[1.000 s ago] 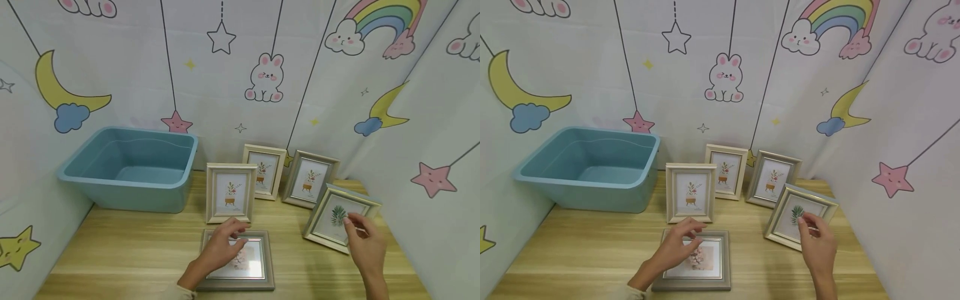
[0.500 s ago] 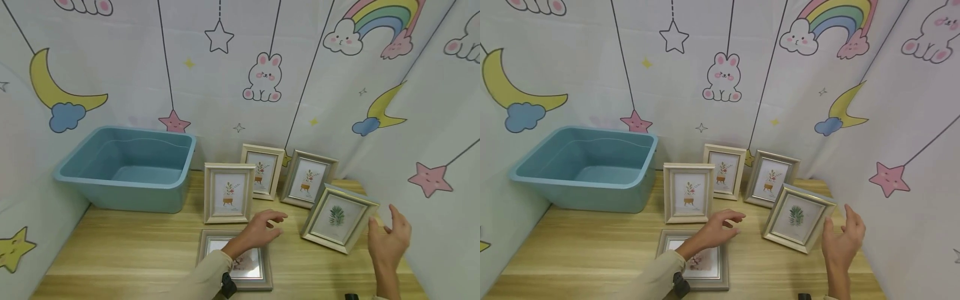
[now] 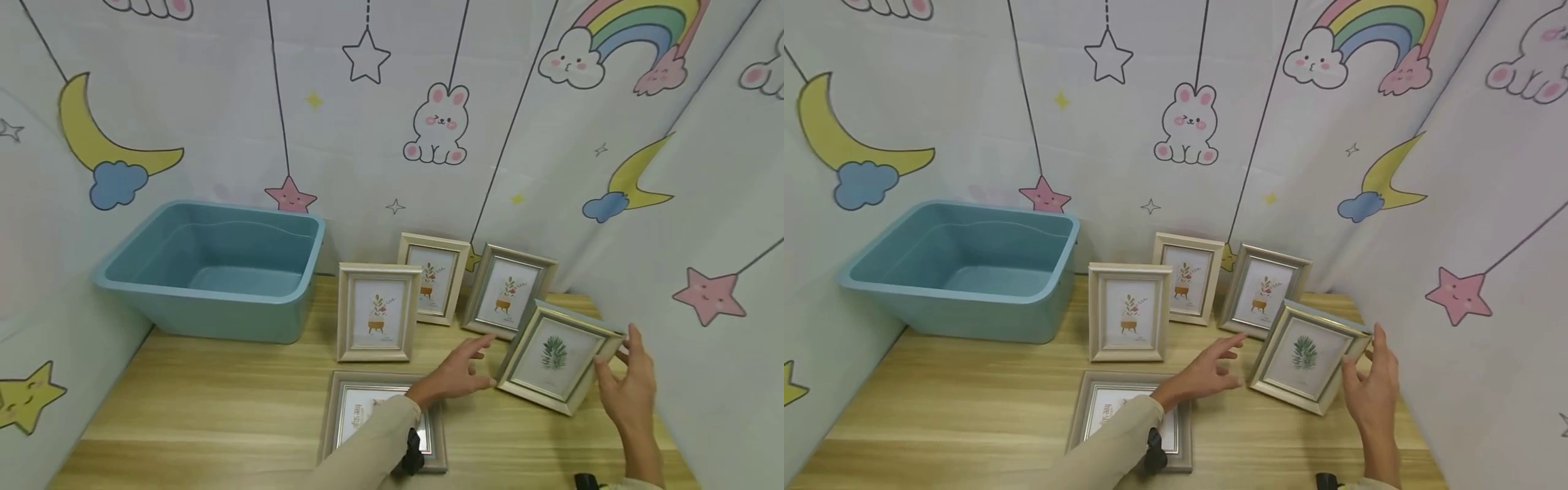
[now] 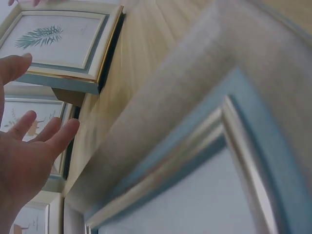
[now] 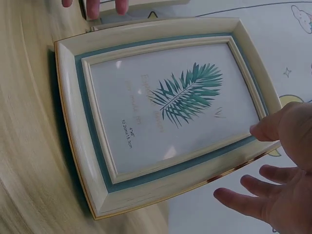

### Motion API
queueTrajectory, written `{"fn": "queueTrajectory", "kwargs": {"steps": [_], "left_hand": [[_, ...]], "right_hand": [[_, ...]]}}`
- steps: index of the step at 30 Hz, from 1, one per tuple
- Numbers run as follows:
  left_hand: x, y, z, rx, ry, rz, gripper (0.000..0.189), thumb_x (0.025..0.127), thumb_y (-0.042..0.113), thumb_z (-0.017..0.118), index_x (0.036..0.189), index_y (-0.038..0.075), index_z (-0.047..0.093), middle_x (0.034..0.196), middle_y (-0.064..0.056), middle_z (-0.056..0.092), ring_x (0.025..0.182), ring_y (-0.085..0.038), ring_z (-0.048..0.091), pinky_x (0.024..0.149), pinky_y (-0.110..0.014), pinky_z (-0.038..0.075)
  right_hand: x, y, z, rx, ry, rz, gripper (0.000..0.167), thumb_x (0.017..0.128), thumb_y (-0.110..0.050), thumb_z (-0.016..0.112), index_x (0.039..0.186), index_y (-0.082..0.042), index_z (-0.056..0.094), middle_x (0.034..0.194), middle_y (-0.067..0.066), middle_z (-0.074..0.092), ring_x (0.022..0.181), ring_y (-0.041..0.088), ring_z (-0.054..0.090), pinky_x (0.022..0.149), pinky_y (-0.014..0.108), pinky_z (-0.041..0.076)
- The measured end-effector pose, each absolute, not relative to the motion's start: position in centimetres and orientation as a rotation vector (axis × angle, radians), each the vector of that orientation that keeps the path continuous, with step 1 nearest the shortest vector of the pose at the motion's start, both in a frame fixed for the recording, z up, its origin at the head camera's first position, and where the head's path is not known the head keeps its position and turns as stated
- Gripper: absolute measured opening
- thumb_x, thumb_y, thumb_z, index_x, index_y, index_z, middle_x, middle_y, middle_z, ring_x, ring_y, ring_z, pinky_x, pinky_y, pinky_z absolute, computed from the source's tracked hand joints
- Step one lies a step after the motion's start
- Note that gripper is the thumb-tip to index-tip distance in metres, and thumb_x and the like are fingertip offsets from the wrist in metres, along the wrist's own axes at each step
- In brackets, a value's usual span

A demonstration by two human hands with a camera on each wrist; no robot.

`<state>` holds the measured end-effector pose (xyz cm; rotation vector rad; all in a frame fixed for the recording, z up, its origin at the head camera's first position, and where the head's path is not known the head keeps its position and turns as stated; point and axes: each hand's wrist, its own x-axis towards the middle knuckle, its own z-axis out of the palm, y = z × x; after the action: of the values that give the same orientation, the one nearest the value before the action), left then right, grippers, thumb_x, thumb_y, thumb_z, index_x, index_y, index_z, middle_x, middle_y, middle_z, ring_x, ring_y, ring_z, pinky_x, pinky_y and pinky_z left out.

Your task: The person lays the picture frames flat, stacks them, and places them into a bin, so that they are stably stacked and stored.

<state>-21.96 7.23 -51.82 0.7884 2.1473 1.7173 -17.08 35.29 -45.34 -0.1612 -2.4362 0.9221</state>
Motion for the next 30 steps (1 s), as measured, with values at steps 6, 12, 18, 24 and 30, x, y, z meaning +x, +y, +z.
{"fn": "queueTrajectory", "kwargs": {"steps": [6,12,18,24,30], "left_hand": [[-22.3,8.9,-52.1,0.795,2.173,1.614,0.090,0.085,0.011,0.077,0.159,0.023,0.026,0.156,-0.014,0.032,0.137,-0.037,0.044,0.096,-0.029,0.049],[-22.1,9.9,-52.5,0.840,2.170,1.547,0.093,0.087,0.015,0.078,0.160,0.025,0.022,0.159,-0.013,0.030,0.138,-0.032,0.044,0.108,-0.035,0.044],[-21.7,10.5,-53.0,0.842,2.109,1.629,0.097,0.084,0.007,0.079,0.161,0.023,0.022,0.157,-0.013,0.034,0.133,-0.024,0.050,0.105,-0.031,0.046],[-21.3,10.5,-53.1,0.776,2.047,1.662,0.095,0.087,0.009,0.076,0.160,0.032,0.020,0.165,-0.003,0.025,0.136,-0.025,0.048,0.102,-0.031,0.048],[-20.7,10.1,-52.4,0.706,2.063,1.711,0.089,0.088,0.015,0.076,0.158,0.036,0.025,0.165,0.004,0.026,0.139,-0.030,0.045,0.108,-0.037,0.045]], "right_hand": [[-17.3,35.5,-45.4,-0.083,-2.503,0.901,0.082,0.093,0.003,0.060,0.160,-0.008,0.015,0.141,0.037,0.040,0.112,0.054,0.052,0.089,0.046,0.047],[-17.6,35.9,-45.7,0.008,-2.537,0.843,0.080,0.091,0.006,0.061,0.159,-0.007,0.020,0.140,0.039,0.044,0.103,0.061,0.058,0.063,-0.002,0.031],[-17.7,36.2,-46.1,0.016,-2.510,0.787,0.079,0.087,0.011,0.062,0.156,-0.009,0.030,0.118,0.038,0.059,0.081,0.003,0.066,0.059,-0.001,0.034],[-17.8,36.1,-45.9,-0.015,-2.473,0.804,0.076,0.084,0.013,0.065,0.152,-0.011,0.039,0.111,0.037,0.063,0.084,-0.031,0.033,0.060,-0.002,0.034],[-17.7,35.5,-45.4,-0.037,-2.458,0.812,0.076,0.084,0.012,0.065,0.151,-0.011,0.040,0.109,0.037,0.064,0.082,-0.033,0.033,0.062,-0.002,0.033]]}}
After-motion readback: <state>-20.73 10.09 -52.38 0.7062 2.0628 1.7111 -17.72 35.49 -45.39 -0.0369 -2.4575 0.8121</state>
